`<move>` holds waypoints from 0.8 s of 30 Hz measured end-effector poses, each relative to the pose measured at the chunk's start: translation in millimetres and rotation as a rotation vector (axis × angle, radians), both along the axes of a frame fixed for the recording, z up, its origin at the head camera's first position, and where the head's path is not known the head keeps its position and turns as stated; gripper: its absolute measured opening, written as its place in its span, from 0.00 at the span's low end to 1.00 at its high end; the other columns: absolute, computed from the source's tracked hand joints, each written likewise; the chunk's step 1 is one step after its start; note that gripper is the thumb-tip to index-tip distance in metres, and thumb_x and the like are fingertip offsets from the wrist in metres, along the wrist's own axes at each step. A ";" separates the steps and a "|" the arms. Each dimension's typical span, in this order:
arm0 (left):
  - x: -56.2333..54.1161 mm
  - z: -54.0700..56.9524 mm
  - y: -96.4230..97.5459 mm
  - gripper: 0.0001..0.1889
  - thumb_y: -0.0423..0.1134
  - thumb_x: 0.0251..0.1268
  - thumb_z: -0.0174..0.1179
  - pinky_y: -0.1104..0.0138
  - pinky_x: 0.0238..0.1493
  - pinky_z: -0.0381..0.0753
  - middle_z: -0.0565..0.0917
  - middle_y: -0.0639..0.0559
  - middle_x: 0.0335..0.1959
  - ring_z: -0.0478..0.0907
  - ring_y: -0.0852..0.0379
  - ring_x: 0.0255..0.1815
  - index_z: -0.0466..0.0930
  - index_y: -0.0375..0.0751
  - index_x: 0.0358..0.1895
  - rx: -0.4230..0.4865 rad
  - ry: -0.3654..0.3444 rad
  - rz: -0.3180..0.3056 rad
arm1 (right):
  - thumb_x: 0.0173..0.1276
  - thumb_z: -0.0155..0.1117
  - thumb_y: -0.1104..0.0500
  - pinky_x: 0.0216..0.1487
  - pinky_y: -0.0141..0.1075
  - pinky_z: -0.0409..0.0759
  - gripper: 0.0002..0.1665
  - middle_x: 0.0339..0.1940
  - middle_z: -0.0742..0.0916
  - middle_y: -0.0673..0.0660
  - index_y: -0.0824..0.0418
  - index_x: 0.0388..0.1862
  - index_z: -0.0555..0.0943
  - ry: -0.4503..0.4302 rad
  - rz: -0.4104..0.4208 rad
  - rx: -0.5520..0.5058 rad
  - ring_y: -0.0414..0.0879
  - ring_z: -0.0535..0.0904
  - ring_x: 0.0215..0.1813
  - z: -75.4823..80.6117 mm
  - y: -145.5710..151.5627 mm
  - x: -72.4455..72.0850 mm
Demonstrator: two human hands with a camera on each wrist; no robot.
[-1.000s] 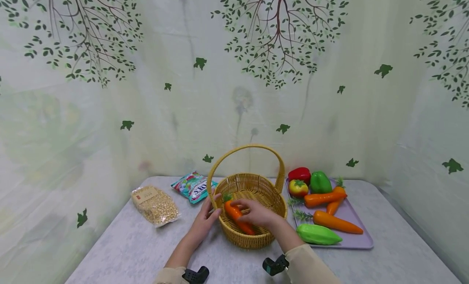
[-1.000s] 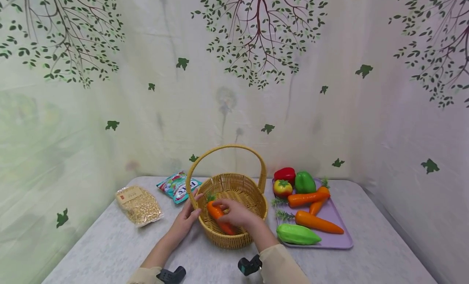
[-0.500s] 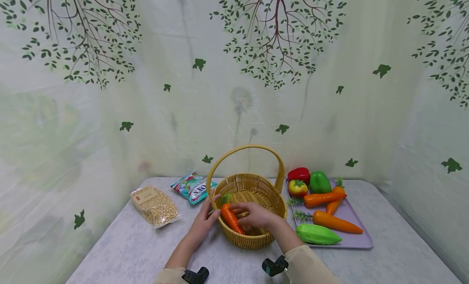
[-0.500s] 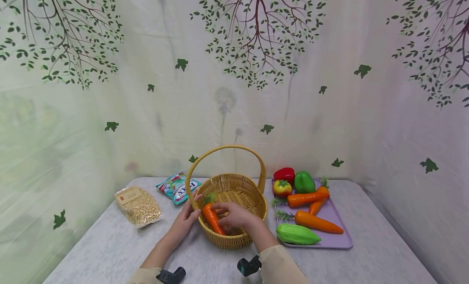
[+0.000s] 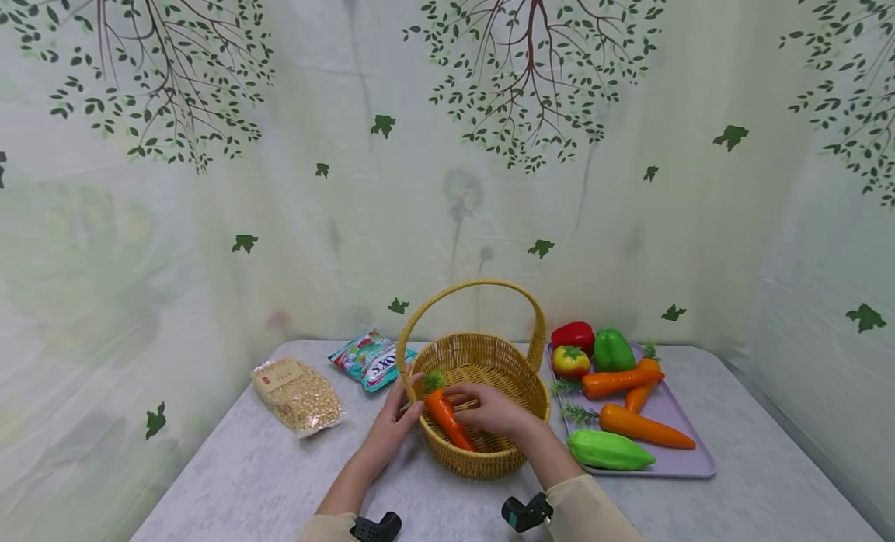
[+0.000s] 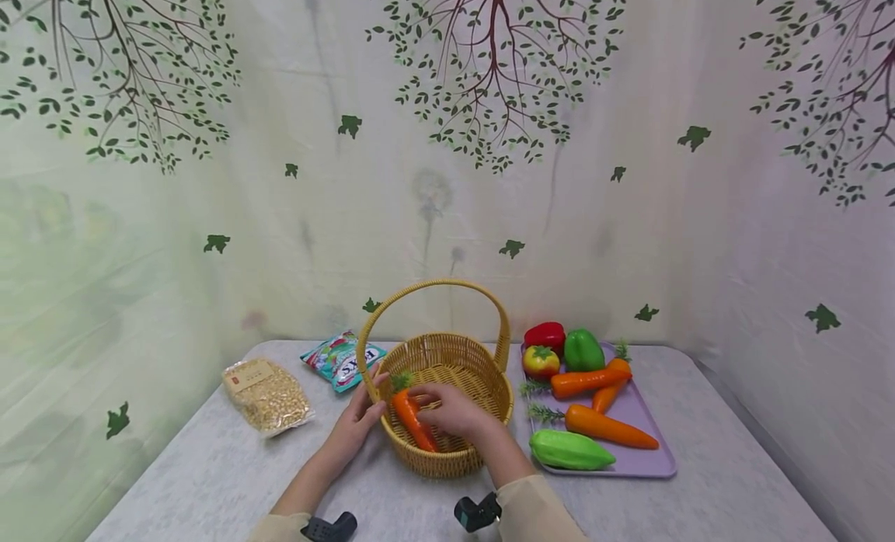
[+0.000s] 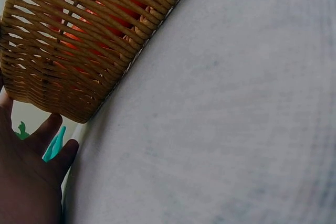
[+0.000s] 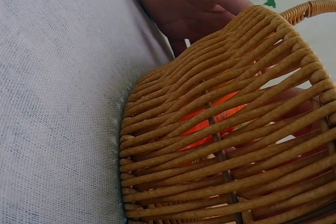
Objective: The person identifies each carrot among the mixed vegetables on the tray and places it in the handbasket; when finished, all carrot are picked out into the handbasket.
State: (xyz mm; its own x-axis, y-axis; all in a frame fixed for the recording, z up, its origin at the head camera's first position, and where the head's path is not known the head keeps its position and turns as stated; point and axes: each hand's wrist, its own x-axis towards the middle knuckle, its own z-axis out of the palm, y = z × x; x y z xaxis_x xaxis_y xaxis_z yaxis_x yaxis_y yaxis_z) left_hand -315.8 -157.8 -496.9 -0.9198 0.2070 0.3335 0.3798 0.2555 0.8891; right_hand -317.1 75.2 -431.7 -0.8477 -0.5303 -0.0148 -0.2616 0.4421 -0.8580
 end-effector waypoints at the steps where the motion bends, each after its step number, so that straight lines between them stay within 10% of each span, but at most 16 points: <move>1: 0.2 0.4 0.4 0.27 0.41 0.77 0.51 0.44 0.72 0.62 0.45 0.51 0.84 0.61 0.39 0.77 0.61 0.49 0.77 0.000 0.001 0.000 | 0.71 0.62 0.59 0.55 0.52 0.81 0.23 0.61 0.84 0.62 0.52 0.65 0.79 0.008 -0.002 0.003 0.58 0.79 0.61 -0.2 0.1 0.1; 24: 0.9 -1.7 -1.3 0.28 0.41 0.77 0.52 0.50 0.71 0.67 0.46 0.47 0.84 0.65 0.40 0.76 0.60 0.45 0.77 -0.004 0.022 0.002 | 0.74 0.57 0.63 0.47 0.42 0.83 0.19 0.57 0.86 0.55 0.49 0.60 0.81 0.210 -0.261 -0.140 0.50 0.81 0.54 4.3 -1.8 2.0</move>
